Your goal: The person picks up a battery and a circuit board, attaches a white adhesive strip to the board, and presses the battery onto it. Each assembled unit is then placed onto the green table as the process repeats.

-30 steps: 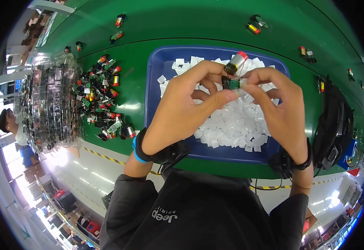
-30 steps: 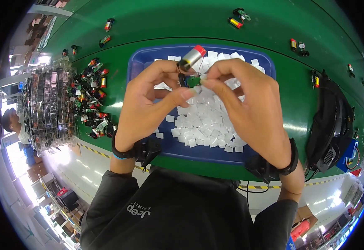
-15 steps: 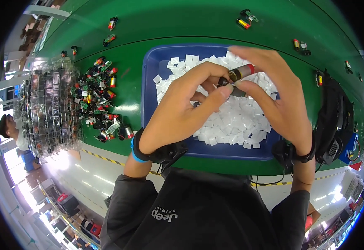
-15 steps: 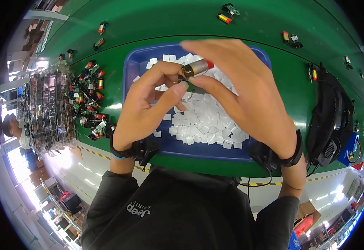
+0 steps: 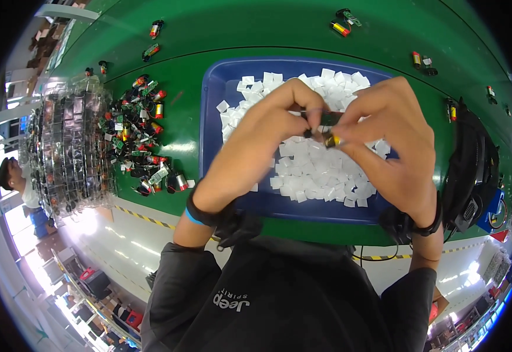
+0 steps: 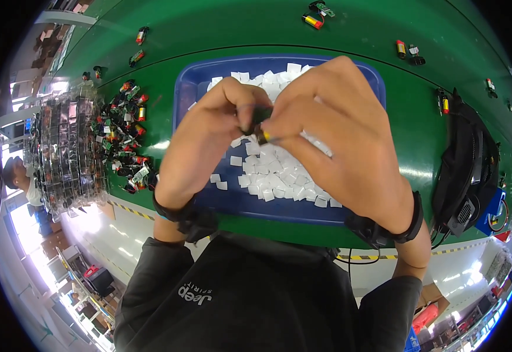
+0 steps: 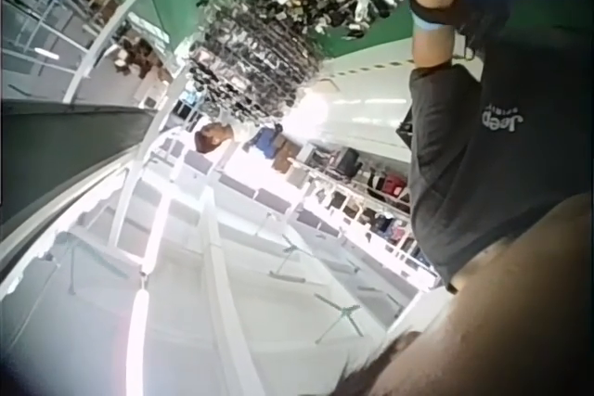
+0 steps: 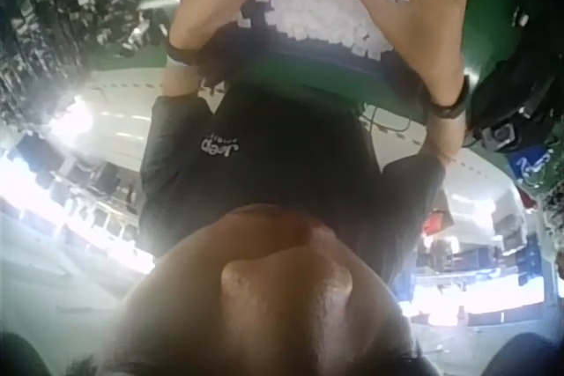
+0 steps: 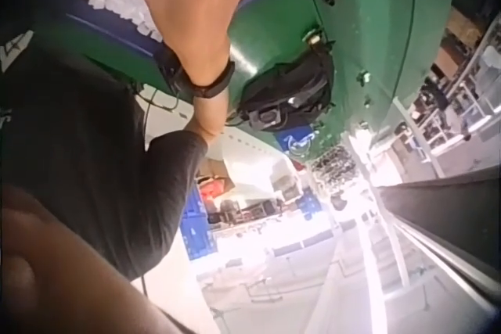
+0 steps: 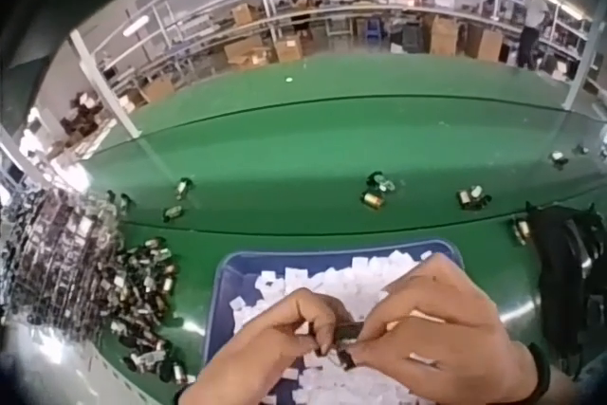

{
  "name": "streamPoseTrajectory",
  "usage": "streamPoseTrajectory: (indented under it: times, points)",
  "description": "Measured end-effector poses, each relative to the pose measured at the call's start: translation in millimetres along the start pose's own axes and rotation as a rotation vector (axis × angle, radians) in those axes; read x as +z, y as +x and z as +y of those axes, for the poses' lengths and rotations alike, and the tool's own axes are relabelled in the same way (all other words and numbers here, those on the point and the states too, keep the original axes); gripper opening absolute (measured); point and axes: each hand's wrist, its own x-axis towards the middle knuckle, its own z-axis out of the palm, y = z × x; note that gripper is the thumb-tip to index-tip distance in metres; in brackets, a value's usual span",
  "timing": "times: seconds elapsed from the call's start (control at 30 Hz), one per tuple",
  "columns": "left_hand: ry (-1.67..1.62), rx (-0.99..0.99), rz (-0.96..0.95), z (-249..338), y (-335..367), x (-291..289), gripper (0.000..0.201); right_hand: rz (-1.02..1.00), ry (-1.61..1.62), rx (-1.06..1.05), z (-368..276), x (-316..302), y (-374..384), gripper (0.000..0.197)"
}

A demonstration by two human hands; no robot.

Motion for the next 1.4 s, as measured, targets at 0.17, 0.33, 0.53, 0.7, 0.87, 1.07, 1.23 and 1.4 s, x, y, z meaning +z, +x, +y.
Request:
streamPoseTrajectory:
  times: [0.17, 0.33, 0.53, 0.7, 0.87, 1.07, 1.23, 1.4]
  points:
    - [-0.378, -0.14, -0.009, 7.3, 2.7, 1.9, 0.027, -0.022, 0.014, -0.196, 1.5, 0.3, 1.7, 0.028]
    - [-0.149, -0.186, 0.004, 20.5, -6.6, 5.3, 0.031, -0.013, 0.052, -0.074, -5.0, -6.5, -2.4, 0.027]
    - [-0.012, -0.148, -0.041, 13.2, -9.2, 3.0, 0.031, -0.037, -0.037, -0.129, -11.1, -2.4, -1.1, 0.027]
    - [0.063, -0.074, -0.06, 8.5, -8.6, 4.8, 0.033, 0.007, -0.155, -0.206, -7.9, -0.1, 0.0, 0.029]
    - [-0.013, -0.116, -0.038, 17.5, -6.4, 3.8, 0.034, 0.096, -0.173, -0.189, -14.0, -3.9, 8.1, 0.03]
    - [-0.043, 0.065, 0.031, 13.4, -8.9, 4.1, 0.035, 0.071, 0.177, 0.304, -19.8, -14.7, -2.7, 0.028]
    - [0.051, 0.186, 0.114, 9.3, -7.6, 11.9, 0.036, 0.056, 0.405, 0.372, -19.3, 0.9, -6.5, 0.017]
    - [0.262, 0.384, 0.192, 3.3, -7.6, 14.7, 0.036, 0.108, 0.517, 0.43, -18.1, 3.6, -7.6, 0.013]
